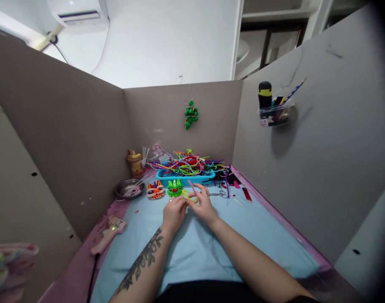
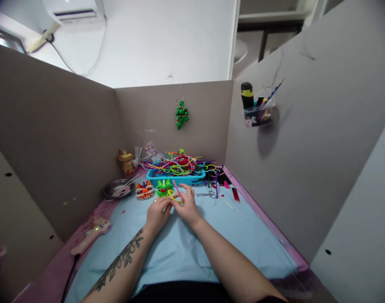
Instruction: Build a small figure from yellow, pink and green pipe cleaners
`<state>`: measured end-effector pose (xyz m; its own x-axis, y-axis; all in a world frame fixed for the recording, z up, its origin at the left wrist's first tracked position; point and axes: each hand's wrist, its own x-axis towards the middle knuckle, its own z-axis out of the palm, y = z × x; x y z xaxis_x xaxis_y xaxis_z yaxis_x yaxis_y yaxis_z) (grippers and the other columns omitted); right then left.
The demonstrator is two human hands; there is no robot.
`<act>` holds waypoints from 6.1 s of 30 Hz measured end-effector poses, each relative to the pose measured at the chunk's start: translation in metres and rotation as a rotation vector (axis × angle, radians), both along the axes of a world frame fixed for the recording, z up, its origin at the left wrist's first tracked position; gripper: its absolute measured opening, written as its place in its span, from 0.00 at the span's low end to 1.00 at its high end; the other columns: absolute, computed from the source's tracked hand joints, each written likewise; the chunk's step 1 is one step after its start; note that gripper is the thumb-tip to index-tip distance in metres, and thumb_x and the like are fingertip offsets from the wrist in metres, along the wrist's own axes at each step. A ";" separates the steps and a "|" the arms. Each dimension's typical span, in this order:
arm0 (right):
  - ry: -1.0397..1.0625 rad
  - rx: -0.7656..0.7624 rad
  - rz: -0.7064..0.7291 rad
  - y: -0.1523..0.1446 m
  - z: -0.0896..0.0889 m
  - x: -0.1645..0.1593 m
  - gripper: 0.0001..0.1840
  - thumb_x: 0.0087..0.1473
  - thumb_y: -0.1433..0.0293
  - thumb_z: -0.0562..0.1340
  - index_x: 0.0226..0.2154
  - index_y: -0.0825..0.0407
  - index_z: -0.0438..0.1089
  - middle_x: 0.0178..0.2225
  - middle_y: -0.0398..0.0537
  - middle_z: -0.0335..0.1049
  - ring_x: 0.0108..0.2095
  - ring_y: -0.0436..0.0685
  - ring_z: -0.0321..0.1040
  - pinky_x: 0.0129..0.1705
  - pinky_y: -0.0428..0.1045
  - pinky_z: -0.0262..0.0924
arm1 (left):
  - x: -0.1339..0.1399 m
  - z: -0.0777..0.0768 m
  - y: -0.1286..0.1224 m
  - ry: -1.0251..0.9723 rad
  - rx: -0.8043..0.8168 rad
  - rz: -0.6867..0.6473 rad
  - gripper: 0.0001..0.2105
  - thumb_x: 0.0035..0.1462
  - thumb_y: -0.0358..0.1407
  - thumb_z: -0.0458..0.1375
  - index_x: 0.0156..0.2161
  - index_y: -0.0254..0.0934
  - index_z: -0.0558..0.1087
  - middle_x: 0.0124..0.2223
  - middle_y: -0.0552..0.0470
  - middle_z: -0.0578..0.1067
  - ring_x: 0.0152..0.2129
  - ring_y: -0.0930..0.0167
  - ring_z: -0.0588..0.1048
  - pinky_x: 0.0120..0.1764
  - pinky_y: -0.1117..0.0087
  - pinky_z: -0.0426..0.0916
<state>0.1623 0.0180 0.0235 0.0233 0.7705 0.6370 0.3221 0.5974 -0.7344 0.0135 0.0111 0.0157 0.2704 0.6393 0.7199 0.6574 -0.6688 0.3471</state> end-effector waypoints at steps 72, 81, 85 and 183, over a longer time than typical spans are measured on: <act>0.550 -0.502 0.429 0.024 -0.013 0.000 0.12 0.37 0.63 0.66 0.22 0.54 0.68 0.21 0.41 0.64 0.24 0.49 0.59 0.31 0.47 0.54 | -0.002 -0.006 0.017 -0.660 -0.670 -0.367 0.11 0.45 0.39 0.61 0.32 0.35 0.68 0.26 0.55 0.70 0.22 0.76 0.66 0.28 0.75 0.59; 0.277 -0.242 -0.024 0.024 -0.018 0.000 0.18 0.36 0.65 0.65 0.33 0.52 0.64 0.36 0.47 0.65 0.38 0.57 0.61 0.39 0.50 0.56 | -0.003 -0.002 0.007 -0.299 -0.215 -0.033 0.06 0.52 0.37 0.53 0.31 0.37 0.70 0.28 0.53 0.69 0.23 0.73 0.64 0.29 0.73 0.59; 0.284 -0.229 -0.166 0.020 -0.017 0.002 0.23 0.36 0.64 0.64 0.38 0.53 0.62 0.40 0.51 0.63 0.38 0.57 0.61 0.38 0.50 0.57 | -0.001 -0.001 0.006 -0.339 -0.201 -0.005 0.06 0.52 0.38 0.54 0.31 0.38 0.70 0.28 0.52 0.69 0.23 0.72 0.65 0.30 0.73 0.59; 0.283 -0.248 -0.092 0.014 -0.021 -0.014 0.10 0.41 0.62 0.63 0.20 0.53 0.72 0.38 0.52 0.62 0.42 0.59 0.62 0.42 0.51 0.58 | 0.013 -0.010 0.014 -0.848 -0.589 -0.252 0.15 0.43 0.42 0.62 0.32 0.34 0.67 0.25 0.54 0.71 0.21 0.75 0.69 0.25 0.76 0.61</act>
<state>0.1486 0.0320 0.0027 0.2479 0.8869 0.3899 0.1305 0.3682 -0.9206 0.0261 0.0253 0.0057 -0.0012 0.9440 0.3300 -0.0861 -0.3289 0.9404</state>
